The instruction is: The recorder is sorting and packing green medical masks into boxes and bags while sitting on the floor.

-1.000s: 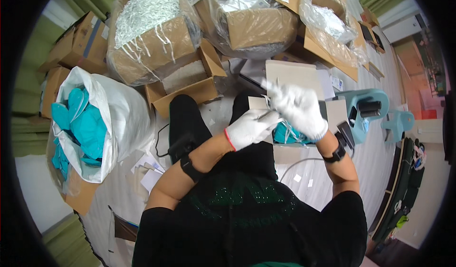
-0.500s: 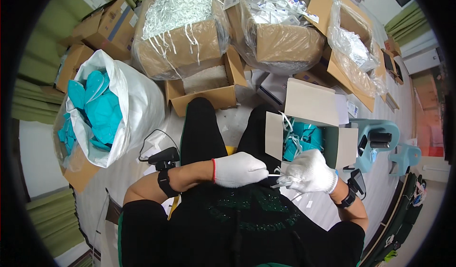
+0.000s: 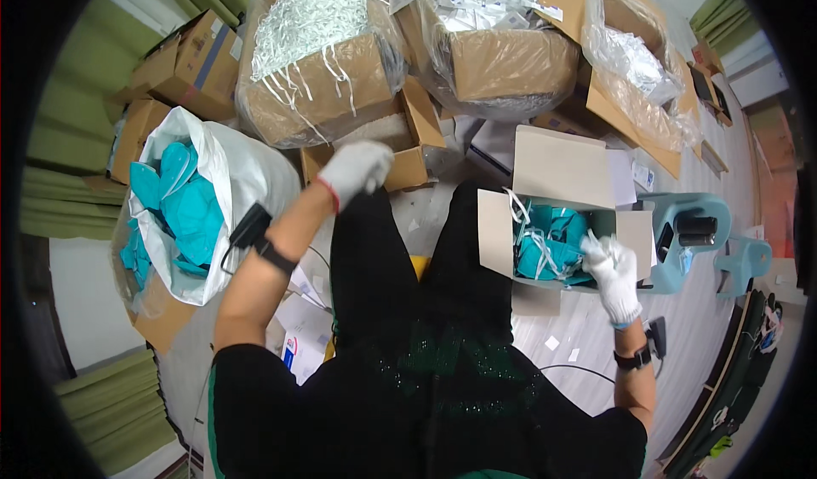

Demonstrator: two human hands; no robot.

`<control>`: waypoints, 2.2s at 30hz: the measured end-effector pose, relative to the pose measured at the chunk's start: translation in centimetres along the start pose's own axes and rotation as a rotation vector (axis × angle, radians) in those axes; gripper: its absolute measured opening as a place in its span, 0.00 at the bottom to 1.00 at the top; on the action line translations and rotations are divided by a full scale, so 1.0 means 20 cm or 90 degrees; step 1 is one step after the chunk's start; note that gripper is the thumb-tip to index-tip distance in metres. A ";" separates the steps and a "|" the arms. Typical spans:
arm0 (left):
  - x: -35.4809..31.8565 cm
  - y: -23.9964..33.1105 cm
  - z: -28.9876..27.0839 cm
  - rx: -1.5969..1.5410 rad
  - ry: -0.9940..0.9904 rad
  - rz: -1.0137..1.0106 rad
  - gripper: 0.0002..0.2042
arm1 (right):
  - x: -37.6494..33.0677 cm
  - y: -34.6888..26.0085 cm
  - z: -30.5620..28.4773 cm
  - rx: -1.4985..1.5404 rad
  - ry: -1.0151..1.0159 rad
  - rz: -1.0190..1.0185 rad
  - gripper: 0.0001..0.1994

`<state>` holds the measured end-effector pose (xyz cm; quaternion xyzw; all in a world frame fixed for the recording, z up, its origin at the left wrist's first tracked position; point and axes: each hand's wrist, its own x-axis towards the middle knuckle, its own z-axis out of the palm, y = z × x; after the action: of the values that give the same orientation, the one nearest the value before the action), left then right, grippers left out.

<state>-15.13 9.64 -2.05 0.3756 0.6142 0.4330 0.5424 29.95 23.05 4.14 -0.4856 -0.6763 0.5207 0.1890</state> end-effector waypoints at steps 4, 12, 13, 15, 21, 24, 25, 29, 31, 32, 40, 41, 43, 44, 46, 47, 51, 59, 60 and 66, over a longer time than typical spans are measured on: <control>0.28 -0.39 -0.36 0.403 0.510 -0.119 0.34 | 0.07 0.04 0.33 0.318 0.007 0.139 0.08; 0.10 -0.19 0.86 0.163 0.095 0.076 0.25 | 0.30 0.38 0.93 1.000 -0.238 0.229 0.13; 0.04 -0.29 0.90 0.147 0.098 0.076 0.29 | 0.27 0.23 1.00 1.029 -0.225 0.271 0.16; -0.01 -0.30 1.01 0.265 0.250 0.122 0.37 | 0.28 0.15 1.00 1.072 -0.310 0.211 0.27; 0.08 -0.28 0.95 0.138 0.390 0.159 0.25 | 0.31 0.07 0.96 1.105 -0.484 0.214 0.37; 0.13 -0.42 0.77 0.336 0.349 0.095 0.16 | 0.28 -0.06 1.05 0.968 -0.398 0.216 0.35; 0.14 -0.41 0.79 0.301 0.376 0.102 0.11 | 0.25 -0.04 1.05 0.968 -0.393 0.210 0.35; 0.21 -0.67 0.51 -0.294 0.536 0.093 0.08 | 0.18 -0.06 1.18 0.422 -0.330 -0.161 0.25; 0.19 -0.59 0.41 -0.312 0.549 0.014 0.06 | 0.12 -0.09 1.17 0.488 -0.319 -0.078 0.26; 0.17 -0.50 0.37 -0.406 0.477 -0.082 0.07 | 0.09 -0.14 1.10 0.688 -0.329 0.096 0.27; 0.31 0.08 -0.54 -0.316 0.585 0.116 0.18 | 0.08 0.13 0.82 0.571 -0.175 0.257 0.21; 0.33 0.33 -0.69 -0.347 0.483 0.211 0.22 | 0.07 0.13 0.79 0.577 -0.169 0.263 0.21; 0.34 0.75 -0.87 -0.356 0.374 0.244 0.39 | 0.05 0.17 0.75 0.577 -0.154 0.278 0.21; 0.34 0.84 -1.03 -0.362 0.493 0.175 0.47 | 0.04 0.18 0.75 0.598 -0.164 0.256 0.21; 0.40 0.78 -1.17 -0.407 0.516 0.167 0.51 | 0.04 0.19 0.74 0.621 -0.160 0.232 0.22; 0.36 0.62 -1.40 -0.428 0.550 0.109 0.49 | 0.05 0.16 0.75 0.611 -0.164 0.220 0.21; 0.56 0.11 -1.02 -0.333 0.501 -0.027 0.35 | -0.06 0.24 0.74 0.612 -0.072 0.294 0.16; 0.43 -0.46 -0.59 -0.267 0.471 -0.173 0.11 | -0.07 0.29 0.62 0.445 -0.044 0.302 0.11; 0.38 -0.45 -0.51 -0.235 0.465 -0.158 0.09 | -0.04 0.32 0.57 0.379 -0.058 0.268 0.11; 0.15 -0.47 -0.13 -0.051 0.362 -0.082 0.05 | 0.20 0.55 0.20 -0.169 0.162 0.137 0.10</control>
<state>-18.04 8.96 -11.77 0.1778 0.7468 0.5091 0.3893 30.19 24.18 -8.26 -0.6375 -0.6541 0.3783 0.1506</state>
